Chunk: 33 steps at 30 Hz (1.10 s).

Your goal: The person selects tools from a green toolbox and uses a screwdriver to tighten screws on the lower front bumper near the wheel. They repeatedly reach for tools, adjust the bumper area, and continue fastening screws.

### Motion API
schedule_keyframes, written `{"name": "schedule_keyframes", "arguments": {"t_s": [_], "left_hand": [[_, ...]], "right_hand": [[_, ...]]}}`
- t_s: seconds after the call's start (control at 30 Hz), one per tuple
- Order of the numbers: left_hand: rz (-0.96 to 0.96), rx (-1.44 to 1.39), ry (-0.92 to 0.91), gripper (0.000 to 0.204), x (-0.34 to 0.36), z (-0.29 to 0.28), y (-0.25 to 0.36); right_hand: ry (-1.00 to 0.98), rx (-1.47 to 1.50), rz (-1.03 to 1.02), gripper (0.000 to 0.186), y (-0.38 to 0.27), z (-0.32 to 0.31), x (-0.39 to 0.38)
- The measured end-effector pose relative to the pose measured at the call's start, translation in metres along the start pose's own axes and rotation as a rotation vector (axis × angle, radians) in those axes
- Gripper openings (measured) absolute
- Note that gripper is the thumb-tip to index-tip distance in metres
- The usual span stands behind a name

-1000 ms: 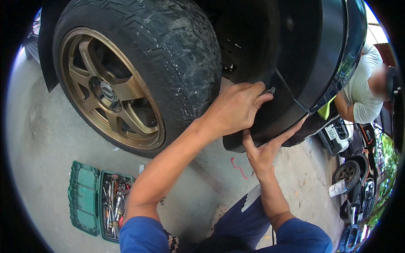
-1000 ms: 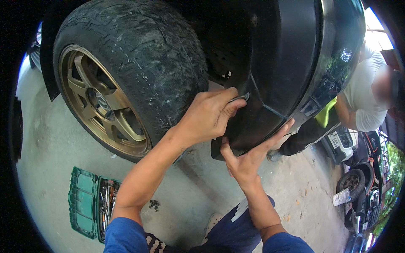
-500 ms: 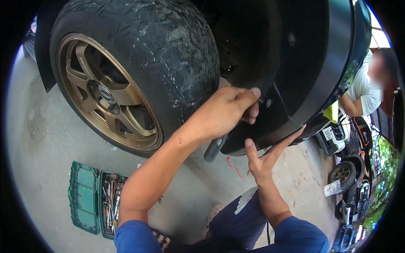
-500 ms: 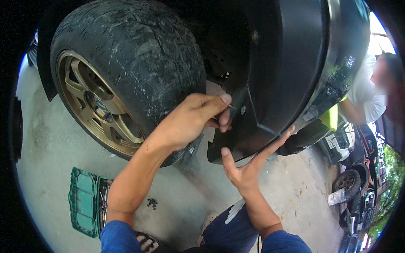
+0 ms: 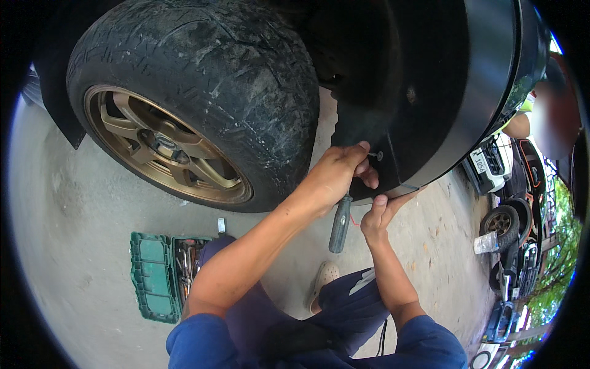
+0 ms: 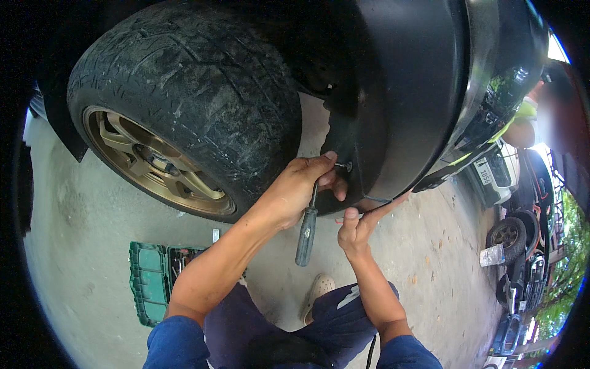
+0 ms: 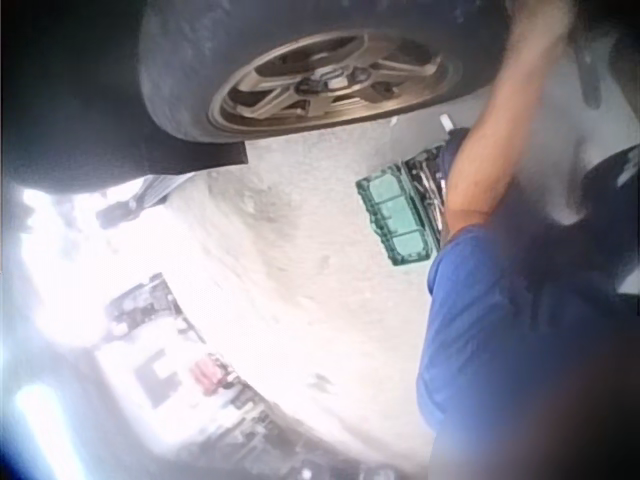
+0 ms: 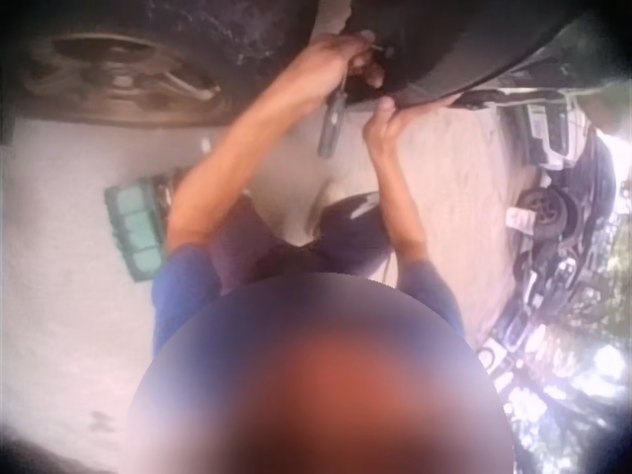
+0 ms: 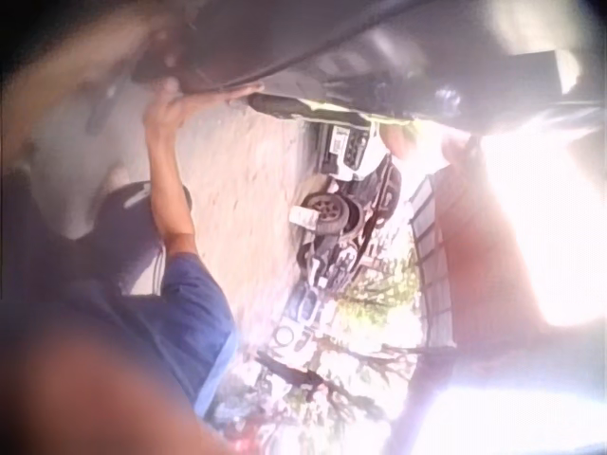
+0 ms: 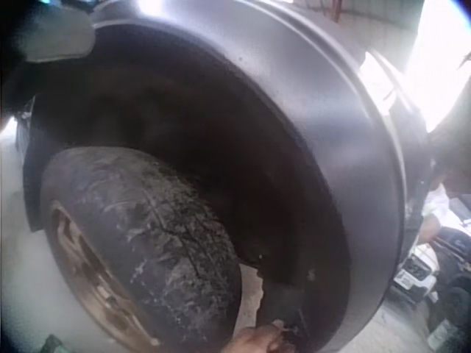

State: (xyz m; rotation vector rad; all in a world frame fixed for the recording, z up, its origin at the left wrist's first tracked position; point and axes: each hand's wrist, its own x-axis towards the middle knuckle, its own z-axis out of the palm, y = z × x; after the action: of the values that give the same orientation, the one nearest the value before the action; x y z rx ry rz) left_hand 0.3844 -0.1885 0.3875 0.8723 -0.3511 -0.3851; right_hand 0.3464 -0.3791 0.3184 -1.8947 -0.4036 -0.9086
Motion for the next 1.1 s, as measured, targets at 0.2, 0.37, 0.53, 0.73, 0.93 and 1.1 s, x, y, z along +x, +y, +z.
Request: {"name": "schedule_keyframes", "arguments": {"t_s": [0.2, 0.37, 0.53, 0.73, 0.93, 1.1], "left_hand": [[-0.035, -0.033, 0.059, 0.05, -0.004, 0.006, 0.001], [-0.083, -0.079, 0.023, 0.048, -0.005, 0.007, 0.01], [-0.42, -0.213, 0.025, 0.038, -0.008, 0.008, 0.032], [-0.579, -0.339, 0.03, 0.034, -0.005, 0.016, 0.052], [-0.549, -0.401, 0.068, 0.033, -0.008, 0.028, 0.059], [-0.553, -0.491, 0.123, 0.031, -0.004, 0.034, 0.055]], "right_hand": [[0.065, -0.125, -0.034, 0.116, -0.004, -0.004, 0.021], [0.093, -0.138, -0.067, 0.118, -0.009, 0.002, 0.026], [0.105, -0.175, -0.082, 0.118, -0.011, 0.001, 0.028], [0.123, -0.147, -0.076, 0.118, -0.003, 0.003, 0.026], [0.098, -0.039, -0.017, 0.116, 0.01, 0.007, 0.018], [0.099, 0.027, 0.026, 0.114, 0.022, 0.012, 0.01]]}}
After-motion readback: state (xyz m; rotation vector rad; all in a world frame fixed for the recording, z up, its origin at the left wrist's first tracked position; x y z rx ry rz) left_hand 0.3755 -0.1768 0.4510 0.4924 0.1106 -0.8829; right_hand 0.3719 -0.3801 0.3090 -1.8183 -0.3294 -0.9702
